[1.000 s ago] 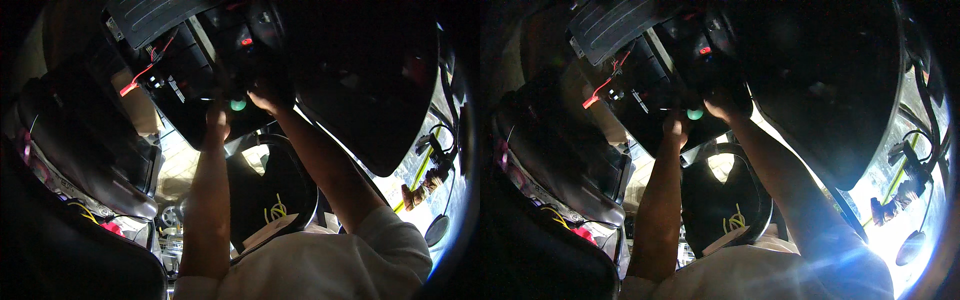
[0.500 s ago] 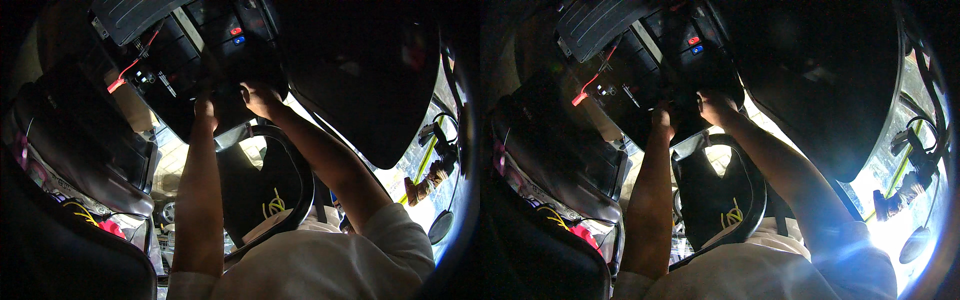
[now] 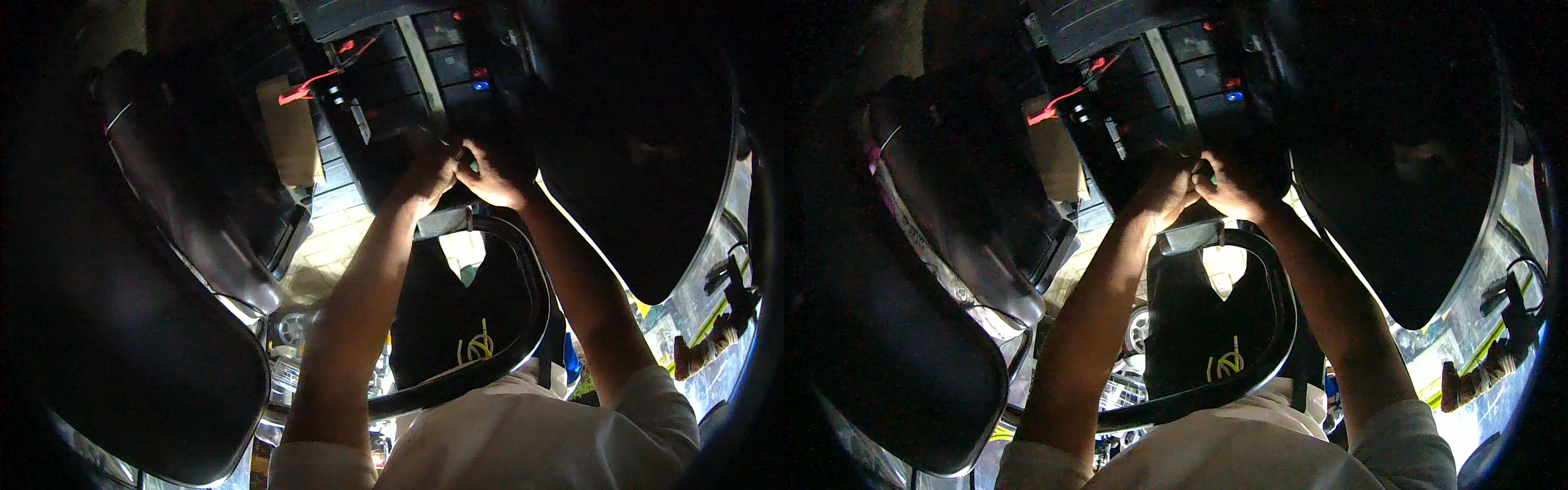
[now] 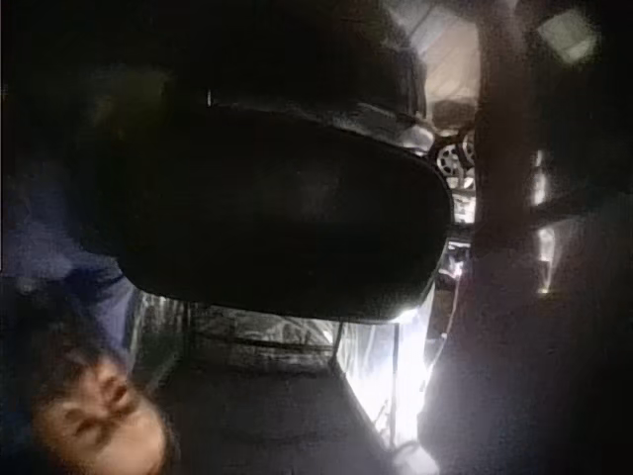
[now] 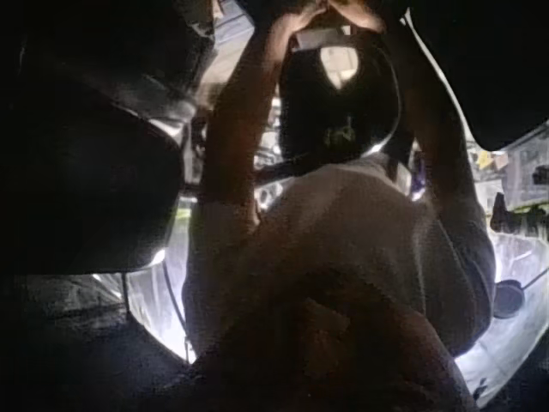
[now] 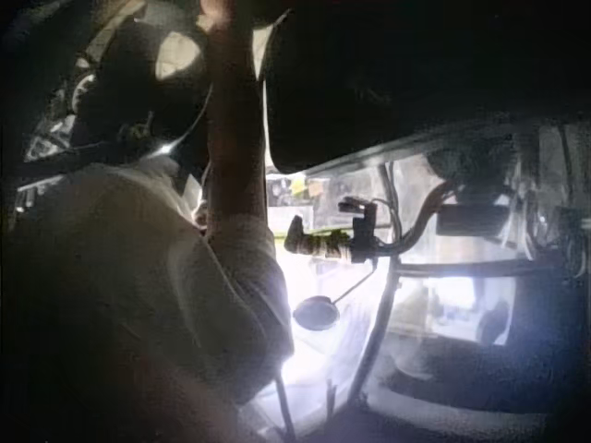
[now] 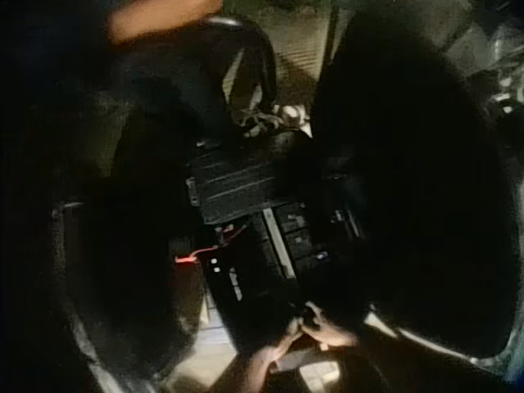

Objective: The person works under the seat of an electric scooter, using a screwdriver to tighten screws and connect wires. They retrieve a battery from a nearby box and install it into the scooter's battery compartment, securing it in place.

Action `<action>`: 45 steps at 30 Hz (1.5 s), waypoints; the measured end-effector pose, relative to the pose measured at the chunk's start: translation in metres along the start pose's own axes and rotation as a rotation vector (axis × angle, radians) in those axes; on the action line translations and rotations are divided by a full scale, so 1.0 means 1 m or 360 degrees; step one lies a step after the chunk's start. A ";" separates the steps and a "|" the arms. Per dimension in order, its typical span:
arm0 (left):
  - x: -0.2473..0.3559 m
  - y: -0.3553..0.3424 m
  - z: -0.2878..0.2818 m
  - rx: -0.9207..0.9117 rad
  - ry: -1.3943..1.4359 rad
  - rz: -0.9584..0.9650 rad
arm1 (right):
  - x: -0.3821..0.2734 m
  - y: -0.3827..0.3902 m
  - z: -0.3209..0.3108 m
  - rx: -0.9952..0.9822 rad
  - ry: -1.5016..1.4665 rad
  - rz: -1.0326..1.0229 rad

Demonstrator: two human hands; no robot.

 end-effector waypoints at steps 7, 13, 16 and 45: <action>0.098 0.071 -0.201 0.0554 0.1060 0.1093 | 0.037 0.035 -0.011 0.0242 -0.0166 0.0381; -0.100 0.064 -0.352 0.2188 0.0757 0.0300 | 0.051 0.049 0.009 0.0311 0.0498 0.0245; -0.181 0.028 -0.404 0.1864 -0.0271 -0.0360 | 0.058 0.048 0.019 0.0328 0.0735 0.0330; -0.130 -0.051 -0.473 0.1908 -0.1353 -0.0287 | 0.053 0.047 0.019 0.0045 0.0870 0.0385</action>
Point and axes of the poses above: each hand's wrist, its own y-axis away from the middle knuckle, its own z-axis out of the palm, x = y × z, the point moved 8 cm from there along -y, towards the middle knuckle, and after that the axes turned 6 degrees about -z, right-handed, at the moved point
